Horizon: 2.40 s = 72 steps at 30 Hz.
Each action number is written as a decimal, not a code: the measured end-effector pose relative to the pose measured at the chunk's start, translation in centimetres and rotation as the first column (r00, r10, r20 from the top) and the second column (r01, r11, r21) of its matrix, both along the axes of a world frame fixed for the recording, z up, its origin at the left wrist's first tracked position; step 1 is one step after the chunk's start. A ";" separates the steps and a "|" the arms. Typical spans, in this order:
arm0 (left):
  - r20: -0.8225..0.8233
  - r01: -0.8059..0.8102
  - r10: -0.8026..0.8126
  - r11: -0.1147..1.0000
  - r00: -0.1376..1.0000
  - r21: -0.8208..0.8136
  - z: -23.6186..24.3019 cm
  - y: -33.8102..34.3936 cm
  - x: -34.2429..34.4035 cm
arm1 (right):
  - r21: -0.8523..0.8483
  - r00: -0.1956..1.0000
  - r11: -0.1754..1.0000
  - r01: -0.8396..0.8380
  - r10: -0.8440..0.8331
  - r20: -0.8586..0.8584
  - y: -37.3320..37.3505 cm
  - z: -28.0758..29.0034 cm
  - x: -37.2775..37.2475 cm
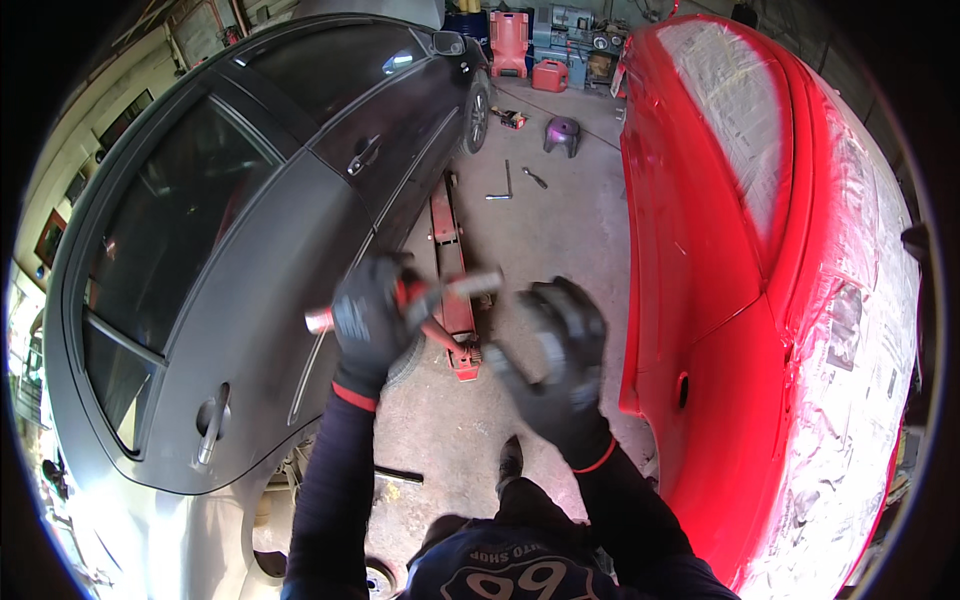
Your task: The person opens the hood of a silver car and uses a fluid extraction tool to remove liquid from the engine bay. They then move to the side of the car, operate a hydraulic jack to lift it, and kneel to loosen the lug nuts on the front wheel using a lug wrench.
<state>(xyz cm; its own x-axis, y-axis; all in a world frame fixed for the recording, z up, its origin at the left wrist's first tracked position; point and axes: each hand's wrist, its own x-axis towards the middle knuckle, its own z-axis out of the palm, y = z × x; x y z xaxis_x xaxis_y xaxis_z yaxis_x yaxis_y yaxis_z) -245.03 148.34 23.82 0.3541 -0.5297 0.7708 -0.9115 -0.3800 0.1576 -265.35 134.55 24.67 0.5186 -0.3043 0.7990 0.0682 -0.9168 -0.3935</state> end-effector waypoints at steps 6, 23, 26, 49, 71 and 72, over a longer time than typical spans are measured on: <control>-0.022 -0.277 0.277 0.956 0.961 -0.092 2.1 -11.3 14.5 | 0.207 0.977 0.966 0.153 -0.116 -0.181 -7.3 -5.9 -3.6; -0.232 -0.156 0.218 0.953 0.948 0.260 3.8 -14.0 22.1 | 0.235 0.756 0.928 0.288 -0.070 -0.651 -5.7 -24.0 -16.0; -0.294 -0.134 0.205 0.960 0.933 0.245 4.4 -9.7 16.7 | 0.179 0.699 0.959 0.222 -0.028 -0.714 -5.0 -24.6 -16.4; -0.271 0.128 -0.055 0.957 0.961 0.259 -9.8 15.8 -22.6 | 0.216 0.160 0.965 0.148 0.192 -0.968 11.4 -39.6 -29.5; -0.071 -0.261 0.256 0.962 0.964 -0.081 1.1 -15.3 18.9 | 0.445 0.876 0.756 -0.481 0.393 0.279 -17.0 -10.0 34.0; -0.129 -0.270 0.259 0.960 0.957 -0.078 0.9 -15.8 19.6 | 0.502 0.845 0.685 -0.528 0.486 0.224 -18.4 -11.2 35.3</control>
<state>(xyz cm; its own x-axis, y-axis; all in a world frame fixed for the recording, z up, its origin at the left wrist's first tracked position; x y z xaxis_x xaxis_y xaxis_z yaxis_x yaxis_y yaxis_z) -225.41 132.58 24.76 0.5621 -0.3320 0.7575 -0.7534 -0.5835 0.3033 -230.08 116.18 13.47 0.6707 -0.3900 0.6309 0.5059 -0.3816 -0.7736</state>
